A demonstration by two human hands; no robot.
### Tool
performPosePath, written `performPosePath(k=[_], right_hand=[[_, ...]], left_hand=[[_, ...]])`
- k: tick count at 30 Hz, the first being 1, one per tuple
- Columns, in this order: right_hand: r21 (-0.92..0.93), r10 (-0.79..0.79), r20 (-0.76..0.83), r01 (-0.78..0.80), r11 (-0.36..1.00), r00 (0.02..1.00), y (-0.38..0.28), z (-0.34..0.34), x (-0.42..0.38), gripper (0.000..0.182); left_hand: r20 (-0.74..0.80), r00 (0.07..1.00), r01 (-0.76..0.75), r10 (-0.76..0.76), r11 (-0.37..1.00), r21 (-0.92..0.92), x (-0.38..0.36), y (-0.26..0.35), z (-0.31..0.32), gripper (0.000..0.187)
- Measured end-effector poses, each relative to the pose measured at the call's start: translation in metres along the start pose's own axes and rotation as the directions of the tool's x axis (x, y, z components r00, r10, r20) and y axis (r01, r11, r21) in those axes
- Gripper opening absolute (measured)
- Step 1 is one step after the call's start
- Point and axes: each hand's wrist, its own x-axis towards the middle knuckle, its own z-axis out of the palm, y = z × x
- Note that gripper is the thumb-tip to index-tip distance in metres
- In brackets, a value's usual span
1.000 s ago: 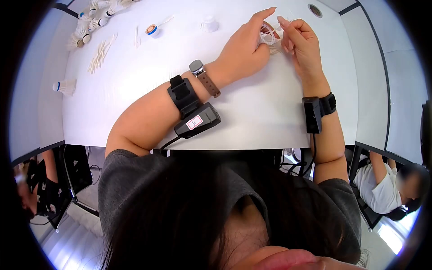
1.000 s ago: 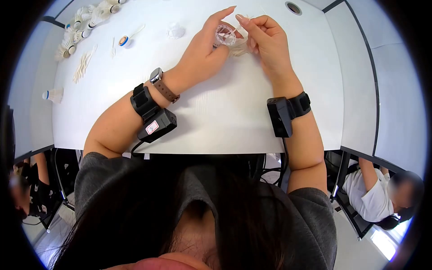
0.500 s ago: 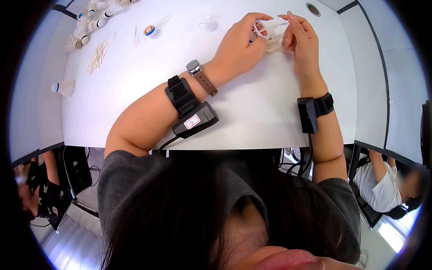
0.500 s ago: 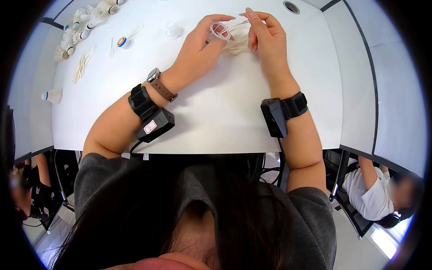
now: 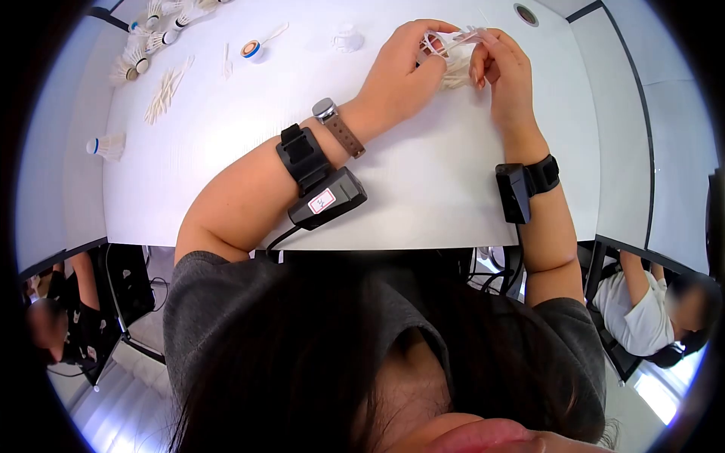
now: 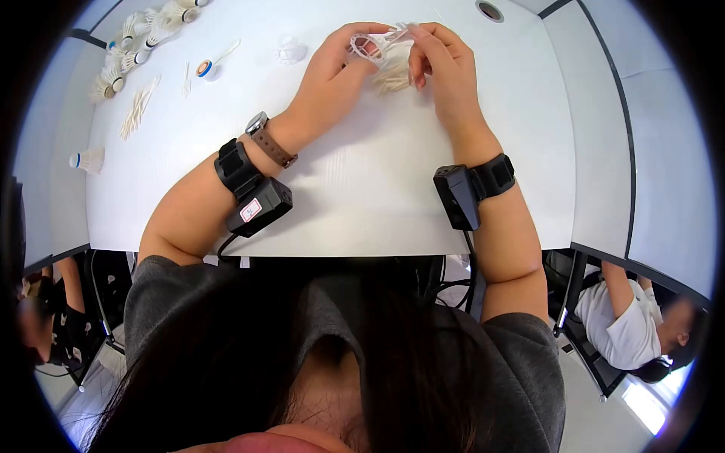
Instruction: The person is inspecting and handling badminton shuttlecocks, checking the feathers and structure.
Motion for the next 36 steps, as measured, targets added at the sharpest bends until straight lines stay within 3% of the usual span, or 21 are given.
performPosePath(k=[10, 12, 14, 17, 27, 36], right_hand=[[-0.203, -0.190, -0.102, 0.166, 0.965, 0.976, 0.002, 0.008, -0.005, 0.019], [-0.323, -0.254, -0.089, 0.213, 0.922, 0.963, 0.007, 0.006, -0.004, 0.020], [-0.321, -0.263, -0.083, 0.224, 0.920, 0.961, 0.007, 0.007, -0.004, 0.021], [-0.327, -0.254, -0.079, 0.216, 0.920, 0.964, 0.006, 0.010, -0.007, 0.021], [-0.293, -0.259, -0.034, 0.238, 0.926, 0.965, 0.007, 0.008, -0.005, 0.020], [-0.441, -0.452, 0.002, 0.407, 0.800, 0.892, -0.002, 0.014, -0.011, 0.014]], left_hand=[[0.029, 0.993, -0.117, 0.115, 0.990, 0.077, 0.000, 0.003, -0.001, 0.045], [-0.010, 0.985, -0.170, 0.172, 0.982, 0.083, 0.002, 0.003, 0.001, 0.038], [-0.018, 0.976, -0.214, 0.217, 0.973, 0.089, 0.003, -0.003, 0.002, 0.038], [0.000, 0.992, -0.128, 0.128, 0.991, 0.035, 0.001, 0.004, 0.001, 0.038], [0.018, 0.973, -0.232, 0.231, 0.972, 0.033, 0.003, 0.007, 0.001, 0.038], [0.033, 0.970, -0.243, 0.242, 0.970, 0.027, -0.001, 0.017, 0.000, 0.040]])
